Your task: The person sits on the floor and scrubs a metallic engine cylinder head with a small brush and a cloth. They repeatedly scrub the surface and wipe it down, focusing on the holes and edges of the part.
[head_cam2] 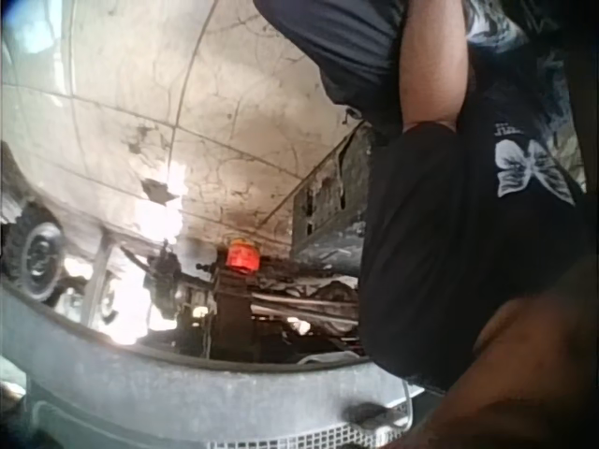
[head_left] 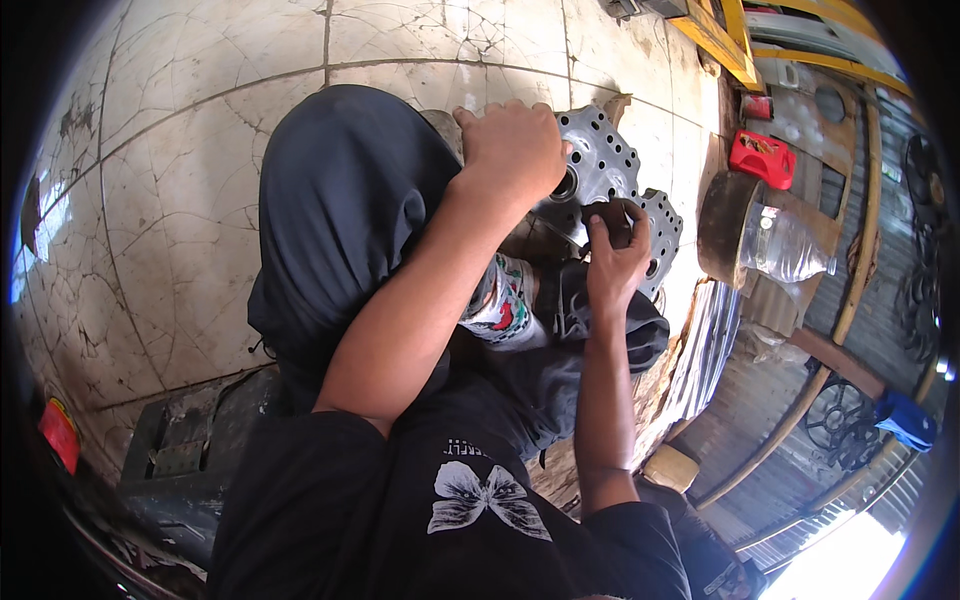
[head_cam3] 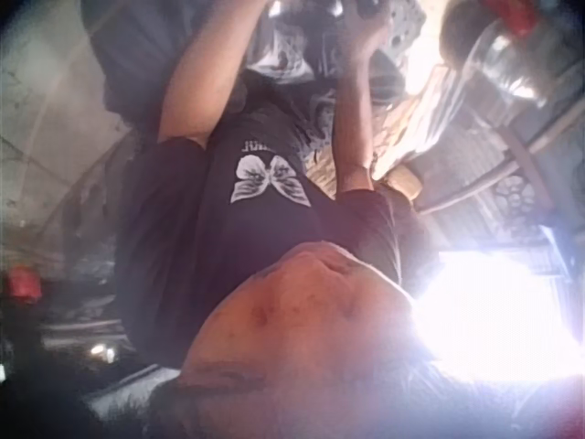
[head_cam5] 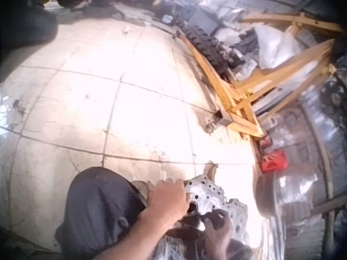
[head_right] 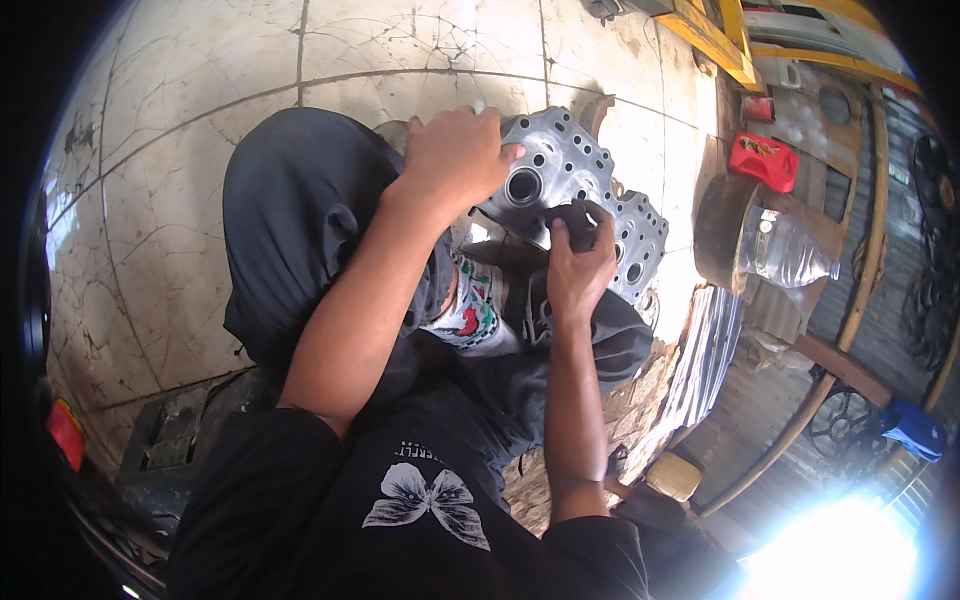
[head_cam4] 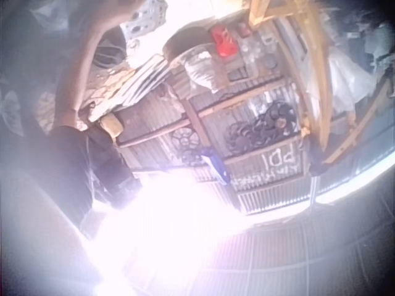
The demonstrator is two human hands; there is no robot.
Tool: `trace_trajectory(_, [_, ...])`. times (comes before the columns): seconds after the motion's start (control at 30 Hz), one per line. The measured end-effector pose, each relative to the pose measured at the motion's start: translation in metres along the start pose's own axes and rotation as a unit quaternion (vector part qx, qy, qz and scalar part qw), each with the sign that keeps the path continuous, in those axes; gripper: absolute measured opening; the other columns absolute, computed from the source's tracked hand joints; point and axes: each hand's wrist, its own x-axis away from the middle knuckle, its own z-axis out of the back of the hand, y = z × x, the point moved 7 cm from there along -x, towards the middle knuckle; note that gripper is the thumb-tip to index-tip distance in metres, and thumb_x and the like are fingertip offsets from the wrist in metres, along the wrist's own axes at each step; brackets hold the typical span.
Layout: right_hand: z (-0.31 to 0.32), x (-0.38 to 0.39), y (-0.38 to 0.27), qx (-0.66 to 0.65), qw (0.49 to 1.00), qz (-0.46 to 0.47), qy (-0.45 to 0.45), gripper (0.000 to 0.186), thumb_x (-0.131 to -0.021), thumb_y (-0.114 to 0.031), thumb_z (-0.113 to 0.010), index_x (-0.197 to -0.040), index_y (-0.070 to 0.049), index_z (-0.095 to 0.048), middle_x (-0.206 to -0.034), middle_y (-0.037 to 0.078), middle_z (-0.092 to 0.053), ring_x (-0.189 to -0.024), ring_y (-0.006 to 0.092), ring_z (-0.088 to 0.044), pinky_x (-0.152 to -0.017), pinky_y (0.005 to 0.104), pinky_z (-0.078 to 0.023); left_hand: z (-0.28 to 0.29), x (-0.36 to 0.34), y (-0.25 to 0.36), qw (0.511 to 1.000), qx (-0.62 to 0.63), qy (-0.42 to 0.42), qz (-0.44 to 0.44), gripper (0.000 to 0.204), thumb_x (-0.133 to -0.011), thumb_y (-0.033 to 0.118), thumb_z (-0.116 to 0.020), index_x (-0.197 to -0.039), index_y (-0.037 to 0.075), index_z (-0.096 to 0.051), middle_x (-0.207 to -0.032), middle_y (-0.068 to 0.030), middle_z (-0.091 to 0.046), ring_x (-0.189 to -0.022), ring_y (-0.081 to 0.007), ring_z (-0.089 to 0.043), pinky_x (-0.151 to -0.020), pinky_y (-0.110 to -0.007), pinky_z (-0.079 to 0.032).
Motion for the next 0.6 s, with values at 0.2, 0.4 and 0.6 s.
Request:
trace_trajectory(0.2, [-0.014, -0.012, -0.012, 0.068, 0.996, -0.046, 0.024, 0.034, -0.083, -0.022, -0.083, -0.103, 0.003, -0.073, -0.094, 0.019, -0.078, -0.086, 0.031, -0.076, -0.083, 0.0413, -0.057, 0.0, 0.0, -0.002, 0.999, 0.022, -0.024, 0.004, 0.048, -0.101, 0.048, -0.062, -0.118, 0.003, -0.069, -0.117, -0.0185, -0.072, -0.116, -0.0375, -0.068, -0.108, -0.068, -0.042])
trace_trajectory(0.4, [-0.014, -0.022, -0.015, 0.106, 0.993, -0.032, 0.036, 0.032, -0.08, -0.022, -0.084, -0.096, 0.003, -0.073, -0.09, 0.019, -0.078, -0.083, 0.0344, -0.077, -0.081, 0.0429, -0.057, 0.001, 0.0, -0.001, 0.999, 0.025, -0.034, 0.005, 0.048, -0.101, 0.048, -0.063, -0.118, 0.003, -0.069, -0.118, -0.0188, -0.072, -0.118, -0.0376, -0.067, -0.11, -0.068, -0.04])
trace_trajectory(0.6, [-0.02, -0.023, -0.019, 0.142, 0.988, 0.003, 0.066, 0.033, -0.076, -0.024, -0.086, -0.093, 0.001, -0.072, -0.087, 0.019, -0.077, -0.081, 0.0351, -0.077, -0.078, 0.0435, -0.059, 0.002, 0.002, -0.001, 0.999, 0.035, -0.027, -0.002, 0.048, -0.101, 0.047, -0.063, -0.118, 0.003, -0.069, -0.117, -0.0196, -0.071, -0.117, -0.0377, -0.068, -0.111, -0.067, -0.039])
